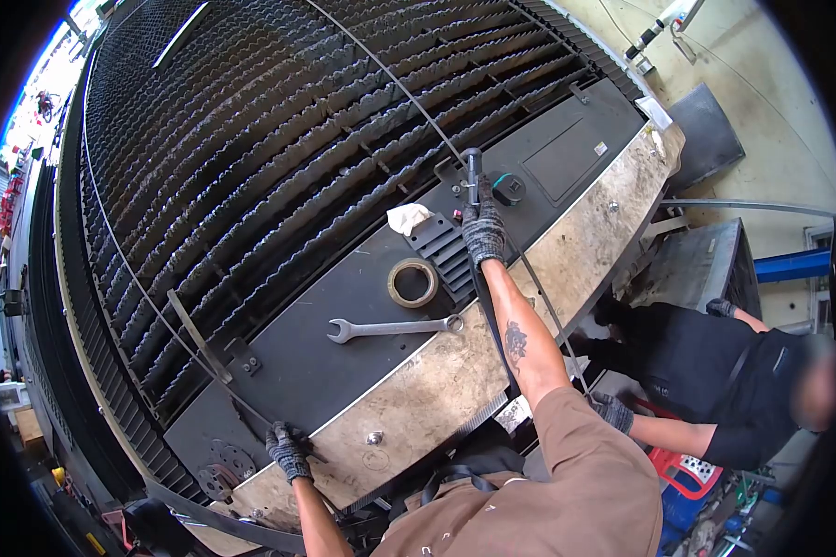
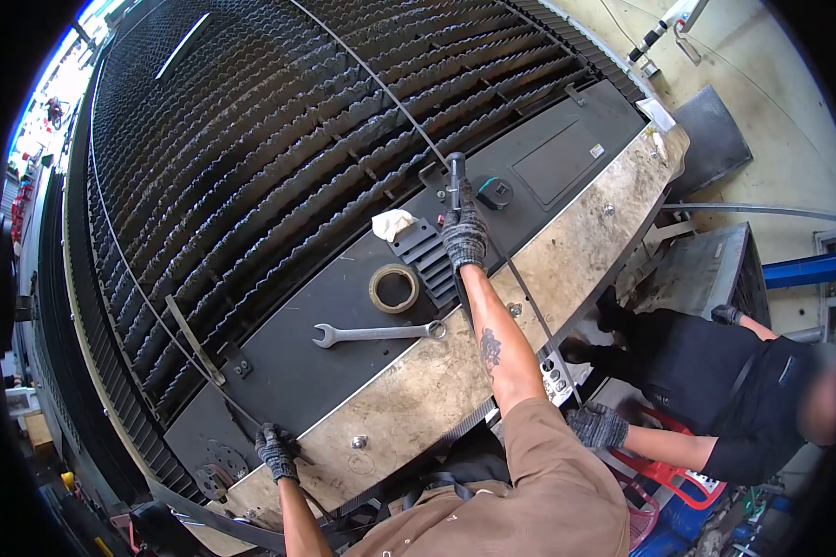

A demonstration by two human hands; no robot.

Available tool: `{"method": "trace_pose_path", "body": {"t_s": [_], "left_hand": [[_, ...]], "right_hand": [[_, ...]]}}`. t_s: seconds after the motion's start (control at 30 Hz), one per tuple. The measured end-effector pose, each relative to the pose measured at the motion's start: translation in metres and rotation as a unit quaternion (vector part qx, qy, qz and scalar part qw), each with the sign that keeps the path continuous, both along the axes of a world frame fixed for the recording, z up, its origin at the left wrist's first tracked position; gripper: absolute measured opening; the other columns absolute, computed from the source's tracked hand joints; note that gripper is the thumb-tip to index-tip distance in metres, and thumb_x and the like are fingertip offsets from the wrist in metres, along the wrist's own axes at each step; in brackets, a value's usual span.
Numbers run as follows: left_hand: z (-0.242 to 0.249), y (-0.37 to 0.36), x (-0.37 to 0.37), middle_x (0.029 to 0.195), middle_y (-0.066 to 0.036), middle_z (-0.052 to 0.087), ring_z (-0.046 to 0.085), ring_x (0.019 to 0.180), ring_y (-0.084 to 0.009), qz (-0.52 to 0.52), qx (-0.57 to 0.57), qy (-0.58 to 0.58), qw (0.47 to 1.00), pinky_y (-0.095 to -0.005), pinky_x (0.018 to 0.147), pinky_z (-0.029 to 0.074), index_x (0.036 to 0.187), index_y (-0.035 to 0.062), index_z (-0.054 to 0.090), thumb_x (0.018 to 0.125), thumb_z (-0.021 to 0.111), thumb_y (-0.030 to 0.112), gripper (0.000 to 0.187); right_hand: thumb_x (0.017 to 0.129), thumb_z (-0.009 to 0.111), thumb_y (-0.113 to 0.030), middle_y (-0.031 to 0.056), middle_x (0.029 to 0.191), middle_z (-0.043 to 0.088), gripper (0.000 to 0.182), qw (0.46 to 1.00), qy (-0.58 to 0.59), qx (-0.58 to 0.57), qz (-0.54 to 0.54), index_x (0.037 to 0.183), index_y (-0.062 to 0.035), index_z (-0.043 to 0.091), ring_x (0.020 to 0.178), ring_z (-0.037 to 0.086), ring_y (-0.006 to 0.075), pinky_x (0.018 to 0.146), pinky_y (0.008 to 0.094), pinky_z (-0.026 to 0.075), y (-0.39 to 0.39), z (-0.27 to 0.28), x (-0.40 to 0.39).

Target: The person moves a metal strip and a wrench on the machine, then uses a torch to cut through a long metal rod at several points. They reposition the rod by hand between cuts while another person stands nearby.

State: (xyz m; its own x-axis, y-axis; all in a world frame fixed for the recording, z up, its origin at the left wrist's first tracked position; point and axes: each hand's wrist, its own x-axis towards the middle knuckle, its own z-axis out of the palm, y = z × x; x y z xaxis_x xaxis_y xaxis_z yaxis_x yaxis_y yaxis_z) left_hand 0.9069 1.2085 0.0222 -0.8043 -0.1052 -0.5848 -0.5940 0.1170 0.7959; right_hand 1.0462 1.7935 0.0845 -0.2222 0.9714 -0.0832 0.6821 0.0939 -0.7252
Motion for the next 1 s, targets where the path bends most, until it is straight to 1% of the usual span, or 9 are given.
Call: {"method": "trace_pose_path", "body": {"t_s": [0.07, 0.3, 0.33, 0.4, 0.47, 0.5, 0.57, 0.67, 1.0], "left_hand": [[0.002, 0.001, -0.001, 0.069, -0.002, 0.057, 0.052, 0.05, -0.0153, -0.009, 0.001, -0.002, 1.0, -0.0323, 0.039, 0.043, 0.098, 0.0139, 0.055, 0.106, 0.059, 0.022, 0.012], [-0.013, -0.008, -0.001, 0.066, -0.002, 0.058, 0.052, 0.046, -0.0157, -0.004, -0.018, 0.014, 1.0, -0.0323, 0.039, 0.043, 0.099, 0.0132, 0.057, 0.106, 0.059, 0.023, 0.012], [-0.009, -0.004, -0.003, 0.066, -0.002, 0.058, 0.052, 0.047, -0.0155, -0.022, -0.041, 0.022, 0.999, -0.0323, 0.039, 0.044, 0.099, 0.0131, 0.057, 0.106, 0.058, 0.024, 0.013], [0.001, 0.002, 0.002, 0.065, -0.002, 0.058, 0.052, 0.047, -0.0154, -0.016, -0.031, 0.018, 0.999, -0.0322, 0.039, 0.044, 0.099, 0.0129, 0.058, 0.106, 0.059, 0.024, 0.013], [0.005, 0.004, 0.002, 0.065, -0.002, 0.058, 0.052, 0.047, -0.0152, -0.01, -0.022, 0.016, 1.0, -0.0321, 0.039, 0.044, 0.098, 0.0127, 0.058, 0.106, 0.059, 0.024, 0.013], [0.007, 0.005, 0.001, 0.065, -0.002, 0.058, 0.052, 0.047, -0.0152, -0.014, -0.023, 0.009, 1.0, -0.0322, 0.04, 0.044, 0.099, 0.0128, 0.058, 0.105, 0.059, 0.024, 0.013], [0.003, 0.001, 0.001, 0.065, -0.002, 0.058, 0.052, 0.047, -0.0151, -0.019, -0.023, 0.002, 1.0, -0.0322, 0.04, 0.044, 0.099, 0.0128, 0.058, 0.105, 0.059, 0.023, 0.013], [0.0, -0.001, -0.001, 0.065, -0.002, 0.057, 0.052, 0.047, -0.0149, -0.016, -0.005, 0.0, 1.0, -0.0324, 0.039, 0.043, 0.099, 0.0126, 0.058, 0.106, 0.059, 0.023, 0.012], [0.002, 0.0, 0.001, 0.065, -0.002, 0.057, 0.051, 0.047, -0.0149, -0.019, -0.008, 0.005, 1.0, -0.0316, 0.039, 0.043, 0.099, 0.013, 0.057, 0.106, 0.058, 0.022, 0.011]], "right_hand": [[0.101, 0.058, -0.029, 0.0267, 0.131, 0.065, 0.065, 0.998, -0.01, 0.07, 0.004, 0.161, -0.0286, 0.033, 0.112, 0.066, 0.0464, 0.093, 0.0535, 0.054, 0.003, -0.007, -0.001], [0.1, 0.061, -0.028, 0.0249, 0.125, 0.068, 0.069, 1.0, -0.009, 0.02, 0.008, 0.162, -0.0282, 0.032, 0.104, 0.07, 0.0433, 0.091, 0.0511, 0.055, 0.002, -0.004, -0.005], [0.1, 0.06, -0.026, 0.0224, 0.109, 0.069, 0.068, 0.998, 0.047, 0.043, 0.019, 0.162, -0.0296, 0.032, 0.093, 0.071, 0.04, 0.084, 0.051, 0.055, 0.005, -0.01, -0.008], [0.1, 0.06, -0.024, 0.0199, 0.093, 0.071, 0.068, 0.992, 0.104, 0.067, 0.028, 0.162, -0.0309, 0.032, 0.082, 0.072, 0.0367, 0.076, 0.0508, 0.055, 0.009, -0.019, -0.006], [0.099, 0.062, -0.028, 0.0226, 0.114, 0.072, 0.074, 1.0, -0.01, 0.001, 0.009, 0.163, -0.0325, 0.027, 0.096, 0.073, 0.0364, 0.086, 0.0492, 0.056, 0.008, -0.016, -0.003], [0.099, 0.062, -0.028, 0.0226, 0.114, 0.072, 0.074, 1.0, -0.009, 0.0, 0.008, 0.163, -0.0325, 0.027, 0.096, 0.073, 0.0364, 0.086, 0.0492, 0.056, 0.007, -0.016, -0.004], [0.098, 0.062, -0.028, 0.0213, 0.105, 0.074, 0.073, 0.995, -0.092, 0.041, -0.008, 0.163, -0.0341, 0.028, 0.092, 0.074, 0.0357, 0.083, 0.0497, 0.056, 0.007, -0.02, -0.006], [0.099, 0.061, -0.029, 0.0216, 0.098, 0.074, 0.072, 0.994, -0.102, 0.032, -0.014, 0.162, -0.0361, 0.028, 0.088, 0.073, 0.0388, 0.081, 0.0517, 0.056, 0.006, -0.021, -0.004], [0.099, 0.059, -0.033, 0.0247, 0.096, 0.073, 0.07, 0.992, -0.096, 0.078, -0.013, 0.161, -0.0401, 0.029, 0.086, 0.072, 0.0436, 0.077, 0.0567, 0.055, 0.007, -0.027, -0.004]]}}
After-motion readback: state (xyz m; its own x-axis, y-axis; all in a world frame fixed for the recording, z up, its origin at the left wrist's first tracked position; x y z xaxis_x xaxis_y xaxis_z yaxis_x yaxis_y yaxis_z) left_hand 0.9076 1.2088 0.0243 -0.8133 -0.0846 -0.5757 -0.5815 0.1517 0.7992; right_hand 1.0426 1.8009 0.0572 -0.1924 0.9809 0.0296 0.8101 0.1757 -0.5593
